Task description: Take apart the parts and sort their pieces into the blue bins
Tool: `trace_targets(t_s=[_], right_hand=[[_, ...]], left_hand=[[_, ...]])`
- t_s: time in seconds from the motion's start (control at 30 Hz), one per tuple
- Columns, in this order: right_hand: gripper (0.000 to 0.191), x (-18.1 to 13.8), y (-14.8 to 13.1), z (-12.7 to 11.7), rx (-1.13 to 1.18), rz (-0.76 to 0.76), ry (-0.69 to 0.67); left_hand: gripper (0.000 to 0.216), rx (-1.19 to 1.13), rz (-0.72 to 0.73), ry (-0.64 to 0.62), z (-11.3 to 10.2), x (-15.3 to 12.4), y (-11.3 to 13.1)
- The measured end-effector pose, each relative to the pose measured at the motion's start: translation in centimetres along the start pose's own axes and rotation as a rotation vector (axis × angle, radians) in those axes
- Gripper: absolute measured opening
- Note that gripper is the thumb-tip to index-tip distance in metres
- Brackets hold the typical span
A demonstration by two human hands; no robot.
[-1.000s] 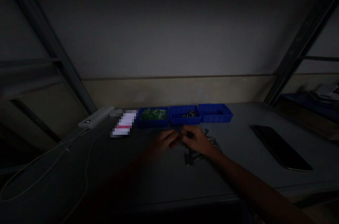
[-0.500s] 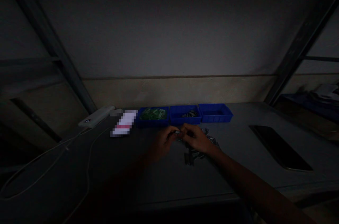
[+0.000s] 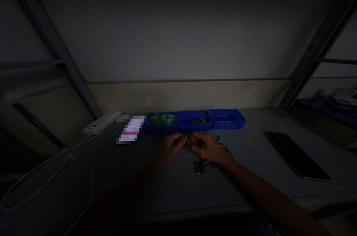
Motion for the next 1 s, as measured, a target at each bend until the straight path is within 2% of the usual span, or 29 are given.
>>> trace_targets(t_s=[0.17,0.27,0.43,0.53,0.67,0.73,0.83,0.9,1.0], right_hand=[[0.018,0.2,0.2,0.1,0.029,0.039,-0.059],[0.02,0.3,0.7,0.2,0.109,0.076,-0.108],[0.018,0.3,1.7,0.0,0.176,0.098,-0.084],[0.013,0.1,2.4,-0.2,0.109,0.144,-0.067],[0.008,0.3,2.7,-1.2,-0.11,0.208,-0.066],[0.011,0.5,2.8,-2.4,-0.144,0.241,0.028],[0.044,0.3,3.3,-4.8,-0.129,0.314,0.278],[0.061,0.0,3.8,-5.7,-0.131,0.356,0.355],[0.049,-0.6,4.6,-6.1,-0.161,0.404,0.358]], left_hand=[[0.033,0.016,0.01,0.001,0.0,0.0,0.1],[0.025,-0.029,0.064,0.006,-0.1,-0.1,0.3],[0.023,-0.082,0.107,-0.005,0.2,0.0,0.1],[0.028,0.012,0.104,-0.003,0.4,0.0,-0.1],[0.029,0.226,0.099,0.016,0.5,-0.2,0.2],[0.025,0.316,0.094,0.007,0.6,-0.2,0.4],[0.023,0.431,0.07,-0.032,0.9,-0.2,0.5],[0.022,0.492,0.045,-0.059,1.0,-0.2,0.4],[0.02,0.531,0.02,-0.099,1.2,-0.1,0.2]])
Point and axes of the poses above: each hand's wrist, its own x-axis towards the middle knuckle, its own z-axis out of the palm, y = z × x, the point moved 6 cm from there along x, towards the middle knuckle, and after that the axes turned 15 degrees about -y, right-handed, at the moved point
